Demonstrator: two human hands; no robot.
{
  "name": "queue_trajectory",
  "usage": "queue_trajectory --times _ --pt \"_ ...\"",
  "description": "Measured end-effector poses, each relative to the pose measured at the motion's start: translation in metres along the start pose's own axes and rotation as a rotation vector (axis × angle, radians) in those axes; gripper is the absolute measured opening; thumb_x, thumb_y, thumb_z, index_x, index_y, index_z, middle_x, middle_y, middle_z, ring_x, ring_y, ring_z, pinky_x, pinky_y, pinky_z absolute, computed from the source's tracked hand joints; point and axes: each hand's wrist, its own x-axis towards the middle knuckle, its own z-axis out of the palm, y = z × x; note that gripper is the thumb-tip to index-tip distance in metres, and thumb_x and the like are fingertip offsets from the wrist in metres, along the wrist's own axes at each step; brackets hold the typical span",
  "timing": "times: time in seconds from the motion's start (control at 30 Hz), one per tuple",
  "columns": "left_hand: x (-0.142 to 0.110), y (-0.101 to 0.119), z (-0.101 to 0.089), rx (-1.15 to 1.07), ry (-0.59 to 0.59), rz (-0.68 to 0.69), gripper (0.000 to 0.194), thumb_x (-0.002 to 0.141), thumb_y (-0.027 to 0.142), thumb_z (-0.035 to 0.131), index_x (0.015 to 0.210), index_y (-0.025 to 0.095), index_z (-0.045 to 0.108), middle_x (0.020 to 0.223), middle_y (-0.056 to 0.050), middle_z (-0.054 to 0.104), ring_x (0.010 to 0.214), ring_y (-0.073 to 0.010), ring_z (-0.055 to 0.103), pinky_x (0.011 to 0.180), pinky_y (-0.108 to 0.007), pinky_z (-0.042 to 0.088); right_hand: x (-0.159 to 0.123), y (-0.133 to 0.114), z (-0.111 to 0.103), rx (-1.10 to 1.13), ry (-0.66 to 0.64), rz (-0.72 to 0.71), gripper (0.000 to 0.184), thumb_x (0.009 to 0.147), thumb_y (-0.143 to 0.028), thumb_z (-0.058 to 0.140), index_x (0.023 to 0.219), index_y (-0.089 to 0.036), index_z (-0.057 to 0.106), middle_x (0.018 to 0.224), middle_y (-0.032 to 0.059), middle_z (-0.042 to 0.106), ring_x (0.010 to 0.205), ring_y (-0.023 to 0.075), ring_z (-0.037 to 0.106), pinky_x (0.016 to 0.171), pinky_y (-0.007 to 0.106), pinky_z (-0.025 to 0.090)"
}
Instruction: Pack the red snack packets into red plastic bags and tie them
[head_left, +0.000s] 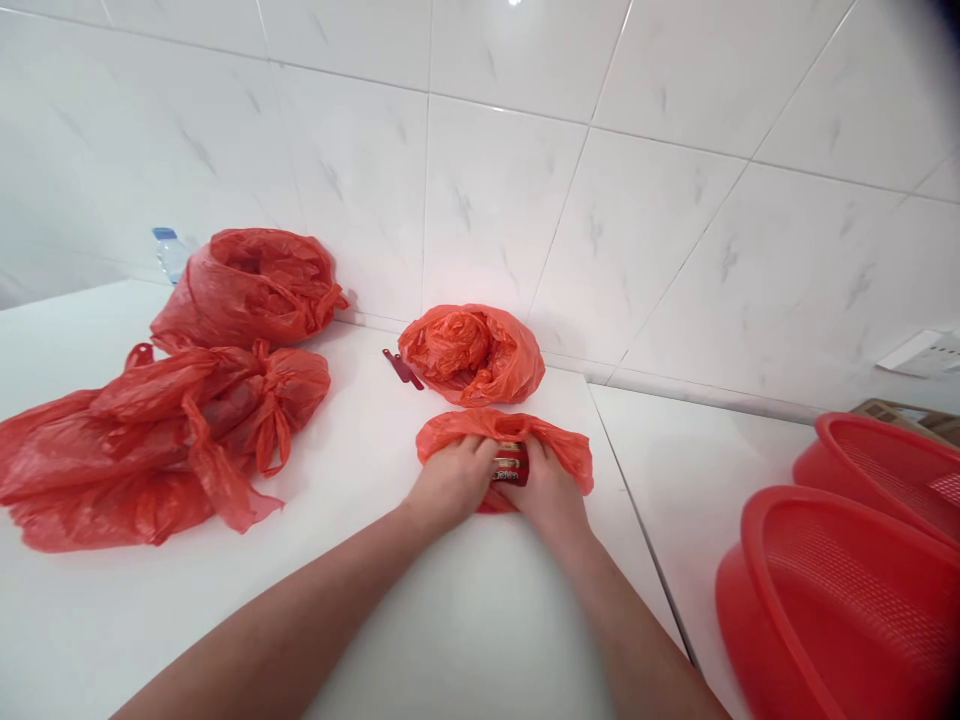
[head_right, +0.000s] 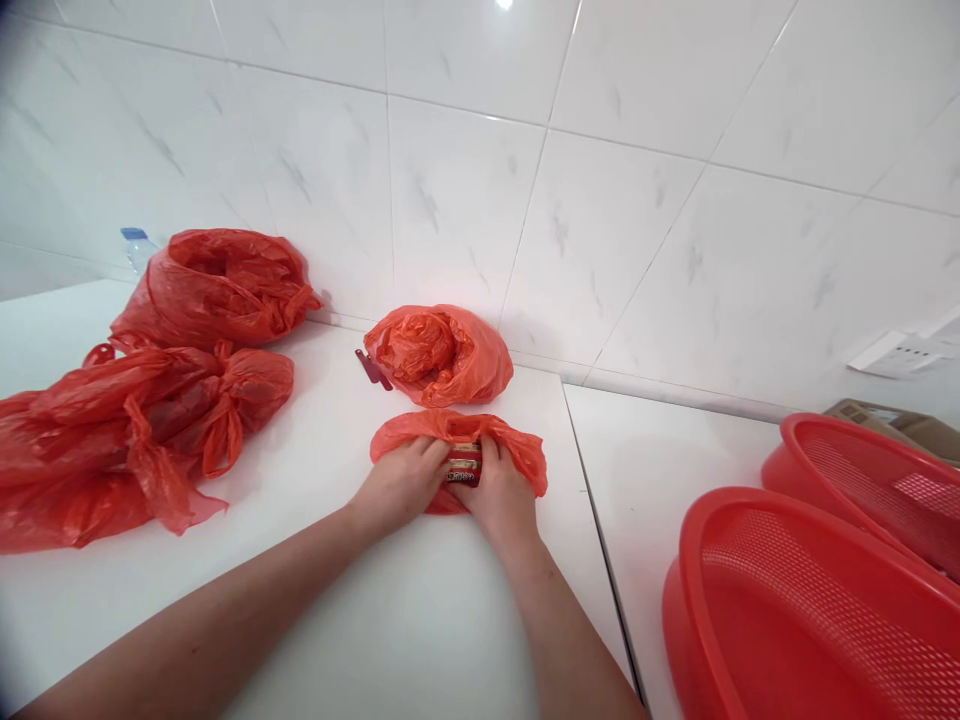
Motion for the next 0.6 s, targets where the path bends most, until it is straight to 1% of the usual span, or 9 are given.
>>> queue_trajectory --times 0.03,0.07,0.1,0.17,0.23,0.3,0.37,0.5,0.6 --pt "0.002 -0.006 -0.002 0.022 -0.004 -0.103 0.019 0.088 0.019 0.044 0.1 0.017 0.057 0.097 -0.011 0.064 0.081 -0.0212 0.063 0.067 -0.032 0.051 0.001 0.0 -0.001 -0.006 -0.021 -0.005 0.072 0.062 -0.041 0.072 0.129 -0.025 0.048 0.113 0.0092 0.062 0.095 0.0276 0.062 0.072 0.038 0.051" --pt "0.004 -0.011 -0.004 0.034 -0.007 -0.179 0.018 0.088 0.022 0.045 0.1 0.017 0.057 0.096 -0.01 0.063 0.081 -0.0216 0.063 0.067 -0.032 0.05 0.002 0.0 -0.003 -0.009 -0.041 -0.006 0.075 0.063 -0.042 0.072 0.131 -0.025 0.046 0.115 0.009 0.061 0.098 0.028 0.061 0.075 0.039 0.05" --pt "0.005 -0.015 -0.006 0.031 -0.01 -0.224 0.018 0.087 0.025 0.047 0.102 0.018 0.056 0.098 -0.01 0.063 0.083 -0.0222 0.063 0.067 -0.032 0.05 0.003 0.0 -0.004 -0.008 -0.057 -0.003 0.073 0.065 -0.042 0.07 0.132 -0.026 0.045 0.116 0.0084 0.06 0.101 0.0277 0.06 0.077 0.039 0.05" --pt "0.005 -0.02 -0.009 0.01 -0.003 -0.277 0.023 0.086 0.026 0.047 0.108 0.02 0.054 0.104 -0.01 0.062 0.087 -0.023 0.063 0.068 -0.032 0.049 0.004 0.0 -0.005 0.005 -0.075 0.012 0.066 0.068 -0.039 0.066 0.13 -0.027 0.047 0.116 0.0067 0.06 0.103 0.0261 0.059 0.078 0.038 0.05" --pt "0.004 -0.021 -0.009 0.009 0.011 -0.314 0.032 0.086 0.022 0.046 0.118 0.02 0.05 0.109 -0.011 0.061 0.088 -0.0233 0.063 0.07 -0.033 0.049 0.005 0.001 -0.006 0.029 -0.076 0.019 0.06 0.071 -0.035 0.063 0.129 -0.028 0.048 0.116 0.0052 0.06 0.105 0.025 0.058 0.08 0.037 0.049" --pt "0.003 -0.021 -0.008 0.023 0.023 -0.336 0.045 0.084 0.016 0.043 0.129 0.021 0.042 0.112 -0.012 0.061 0.087 -0.0231 0.064 0.069 -0.033 0.049 0.004 0.001 -0.007 0.067 -0.069 0.037 0.058 0.071 -0.033 0.063 0.127 -0.029 0.049 0.115 0.004 0.06 0.105 0.0248 0.058 0.081 0.037 0.048" --pt "0.003 -0.021 -0.006 0.044 0.022 -0.331 0.054 0.082 0.011 0.04 0.135 0.021 0.036 0.113 -0.013 0.061 0.085 -0.0234 0.064 0.069 -0.033 0.049 0.004 0.0 -0.01 0.104 -0.046 0.081 0.052 0.073 -0.035 0.063 0.123 -0.028 0.053 0.11 0.0041 0.062 0.1 0.025 0.059 0.078 0.038 0.048" --pt "0.002 -0.02 -0.002 0.112 0.011 -0.297 0.057 0.083 0.009 0.036 0.139 0.022 0.032 0.108 -0.013 0.064 0.079 -0.0242 0.065 0.064 -0.033 0.05 0.006 -0.003 -0.018 0.151 0.055 0.131 0.031 0.083 -0.045 0.052 0.104 -0.024 0.062 0.094 0.0045 0.066 0.085 0.0233 0.061 0.071 0.036 0.046" --pt "0.001 -0.018 -0.001 0.126 0.01 -0.271 0.057 0.085 0.011 0.037 0.14 0.022 0.03 0.103 -0.012 0.065 0.076 -0.0237 0.065 0.064 -0.033 0.05 0.009 -0.001 -0.023 0.112 0.125 0.173 0.032 0.086 -0.047 0.045 0.089 -0.022 0.065 0.081 0.0051 0.066 0.075 0.0223 0.06 0.067 0.035 0.044"
